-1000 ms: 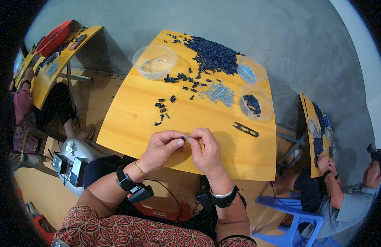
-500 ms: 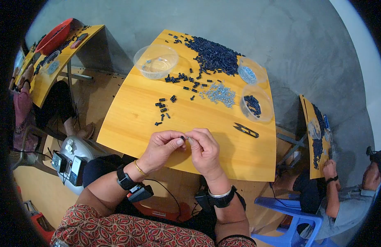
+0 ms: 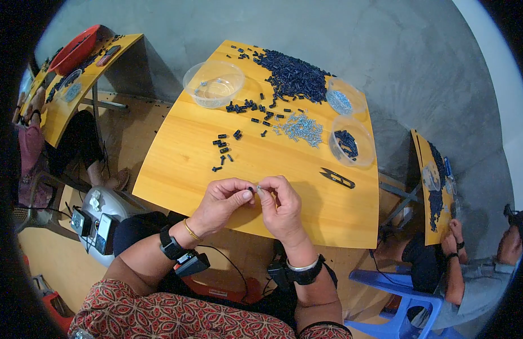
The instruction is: The person picks up a black plastic piece and a small metal pin, inserts the pin into the plastic piece, and then uses shears to trim the end of the pin before placing the assembled component onto the table.
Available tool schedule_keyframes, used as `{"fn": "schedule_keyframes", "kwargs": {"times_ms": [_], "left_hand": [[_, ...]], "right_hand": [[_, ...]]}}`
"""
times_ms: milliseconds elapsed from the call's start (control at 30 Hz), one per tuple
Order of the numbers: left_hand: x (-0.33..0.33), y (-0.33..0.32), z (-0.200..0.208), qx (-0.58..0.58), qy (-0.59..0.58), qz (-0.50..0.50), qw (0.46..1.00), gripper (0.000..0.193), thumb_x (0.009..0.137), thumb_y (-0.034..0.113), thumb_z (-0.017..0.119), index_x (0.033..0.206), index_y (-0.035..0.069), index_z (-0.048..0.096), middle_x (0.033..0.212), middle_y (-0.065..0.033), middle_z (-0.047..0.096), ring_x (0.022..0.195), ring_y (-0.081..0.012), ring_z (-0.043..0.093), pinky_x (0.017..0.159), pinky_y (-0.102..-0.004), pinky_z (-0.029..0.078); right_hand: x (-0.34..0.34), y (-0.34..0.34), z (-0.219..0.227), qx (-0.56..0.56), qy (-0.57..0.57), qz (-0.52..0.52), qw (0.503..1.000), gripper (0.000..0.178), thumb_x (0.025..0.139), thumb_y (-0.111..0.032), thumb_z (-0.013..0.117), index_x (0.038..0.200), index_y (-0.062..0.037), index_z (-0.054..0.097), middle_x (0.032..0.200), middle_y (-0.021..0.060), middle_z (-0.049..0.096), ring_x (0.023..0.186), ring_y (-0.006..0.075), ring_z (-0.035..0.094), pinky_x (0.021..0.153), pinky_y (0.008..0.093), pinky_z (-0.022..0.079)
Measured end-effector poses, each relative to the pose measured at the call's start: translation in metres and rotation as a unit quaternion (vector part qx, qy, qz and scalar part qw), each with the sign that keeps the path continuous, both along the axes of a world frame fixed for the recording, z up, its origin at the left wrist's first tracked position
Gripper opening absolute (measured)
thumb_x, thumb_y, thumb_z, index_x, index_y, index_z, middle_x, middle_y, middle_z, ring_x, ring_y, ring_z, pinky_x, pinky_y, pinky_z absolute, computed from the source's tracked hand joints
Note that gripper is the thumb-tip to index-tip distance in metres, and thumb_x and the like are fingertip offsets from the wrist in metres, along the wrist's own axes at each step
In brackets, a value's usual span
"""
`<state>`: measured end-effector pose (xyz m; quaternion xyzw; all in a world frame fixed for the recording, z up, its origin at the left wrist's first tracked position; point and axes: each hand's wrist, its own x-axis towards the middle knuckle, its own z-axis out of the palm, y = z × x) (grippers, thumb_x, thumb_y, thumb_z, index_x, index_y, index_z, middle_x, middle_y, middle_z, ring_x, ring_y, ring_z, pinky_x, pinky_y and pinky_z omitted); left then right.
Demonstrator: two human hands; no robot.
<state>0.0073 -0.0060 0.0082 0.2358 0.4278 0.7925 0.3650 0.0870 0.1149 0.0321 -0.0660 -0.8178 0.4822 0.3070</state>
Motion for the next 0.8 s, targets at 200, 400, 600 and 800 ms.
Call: {"fn": "schedule_keyframes", "kwargs": {"times_ms": [200,400,600,800], "left_hand": [[-0.001,-0.001,0.0,-0.006,0.002,-0.004,1.0,0.013,0.084,0.008,0.056,0.093,0.0,0.06,0.078,-0.0028,0.06,0.072,-0.0079,0.054,0.068,-0.0213,0.045],[-0.001,-0.002,0.003,-0.009,-0.004,-0.005,1.0,0.013,0.084,0.008,0.056,0.091,-0.001,0.06,0.078,-0.003,0.061,0.072,-0.0077,0.055,0.068,-0.0208,0.046],[0.0,0.001,-0.002,-0.01,-0.005,0.013,1.0,0.012,0.084,0.008,0.056,0.09,-0.001,0.059,0.08,-0.004,0.061,0.072,-0.0078,0.056,0.066,-0.0208,0.047],[-0.001,0.0,-0.001,-0.014,-0.013,0.025,1.0,0.012,0.084,0.009,0.055,0.09,-0.001,0.058,0.08,-0.0046,0.061,0.071,-0.0079,0.056,0.065,-0.0208,0.047]], "right_hand": [[0.0,0.001,0.008,0.086,0.003,0.005,0.996,0.01,0.076,0.002,0.056,0.084,-0.002,0.052,0.074,0.0103,0.053,0.066,0.0238,0.055,0.058,0.0295,0.044],[-0.001,-0.004,0.015,0.175,0.033,0.009,0.984,0.011,0.076,0.002,0.056,0.085,-0.0019,0.053,0.078,0.0124,0.053,0.069,0.0282,0.055,0.06,0.0321,0.045],[0.0,-0.007,0.017,0.175,0.021,0.019,0.984,0.013,0.075,0.003,0.055,0.087,-0.002,0.054,0.082,0.0135,0.052,0.072,0.0288,0.054,0.062,0.0323,0.045],[0.0,-0.01,0.019,0.165,0.023,0.018,0.986,0.016,0.075,0.004,0.054,0.09,-0.0014,0.055,0.082,0.0129,0.052,0.073,0.0272,0.054,0.063,0.0307,0.045]]}}
